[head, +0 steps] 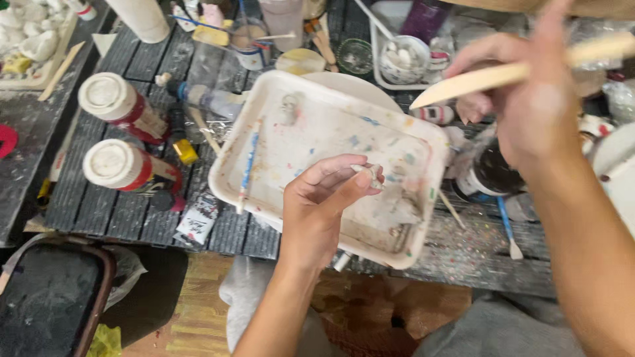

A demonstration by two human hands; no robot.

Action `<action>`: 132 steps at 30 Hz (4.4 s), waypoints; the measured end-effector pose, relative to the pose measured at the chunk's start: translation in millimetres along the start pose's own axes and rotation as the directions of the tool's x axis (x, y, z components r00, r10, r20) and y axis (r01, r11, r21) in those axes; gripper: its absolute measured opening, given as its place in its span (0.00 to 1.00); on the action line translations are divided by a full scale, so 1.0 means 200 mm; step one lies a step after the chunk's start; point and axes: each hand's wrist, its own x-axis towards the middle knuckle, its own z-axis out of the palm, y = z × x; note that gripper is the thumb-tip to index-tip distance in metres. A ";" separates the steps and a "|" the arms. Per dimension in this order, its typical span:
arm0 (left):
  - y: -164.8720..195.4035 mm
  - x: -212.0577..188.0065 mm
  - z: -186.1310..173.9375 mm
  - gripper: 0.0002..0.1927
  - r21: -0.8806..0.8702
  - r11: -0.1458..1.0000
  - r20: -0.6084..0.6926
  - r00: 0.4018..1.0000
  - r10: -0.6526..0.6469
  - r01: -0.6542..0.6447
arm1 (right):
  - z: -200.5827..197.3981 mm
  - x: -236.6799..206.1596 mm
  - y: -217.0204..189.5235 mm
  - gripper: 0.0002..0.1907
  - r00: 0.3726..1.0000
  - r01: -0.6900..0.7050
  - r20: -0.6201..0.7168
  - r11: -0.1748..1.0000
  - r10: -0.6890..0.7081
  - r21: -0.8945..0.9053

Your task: The person shapes a small piece of clay using a wooden stick and their fingers. They repeatedly smooth and refine the surface of the clay piece, occasionally dipping the tool into water to aid in shaping.

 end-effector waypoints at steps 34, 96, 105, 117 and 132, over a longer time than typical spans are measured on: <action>0.15 0.04 -0.11 0.13 0.071 0.992 -0.242 0.964 0.114 -0.100 | 0.17 0.88 0.48 0.10 0.972 -0.220 0.049 0.822 0.229 0.525; 0.03 -0.10 0.08 0.11 0.263 0.954 0.051 0.990 0.132 -0.141 | 0.19 -0.63 -0.02 0.08 0.949 0.161 -0.156 0.847 -0.274 -0.506; 0.02 -0.12 0.09 0.11 0.272 0.956 0.092 0.992 0.091 -0.113 | 0.18 -0.70 -0.01 0.09 0.949 0.143 -0.191 0.880 -0.252 -0.453; -0.05 -0.11 0.11 0.11 0.270 0.962 0.216 0.976 -0.021 -0.039 | 0.04 -0.96 0.20 0.11 0.851 0.186 -0.463 0.966 -0.249 -0.179; -0.10 -0.10 0.09 0.11 0.188 0.980 0.257 0.961 -0.106 0.058 | -0.07 -1.01 0.29 0.18 0.916 0.107 -0.400 0.980 -0.033 0.165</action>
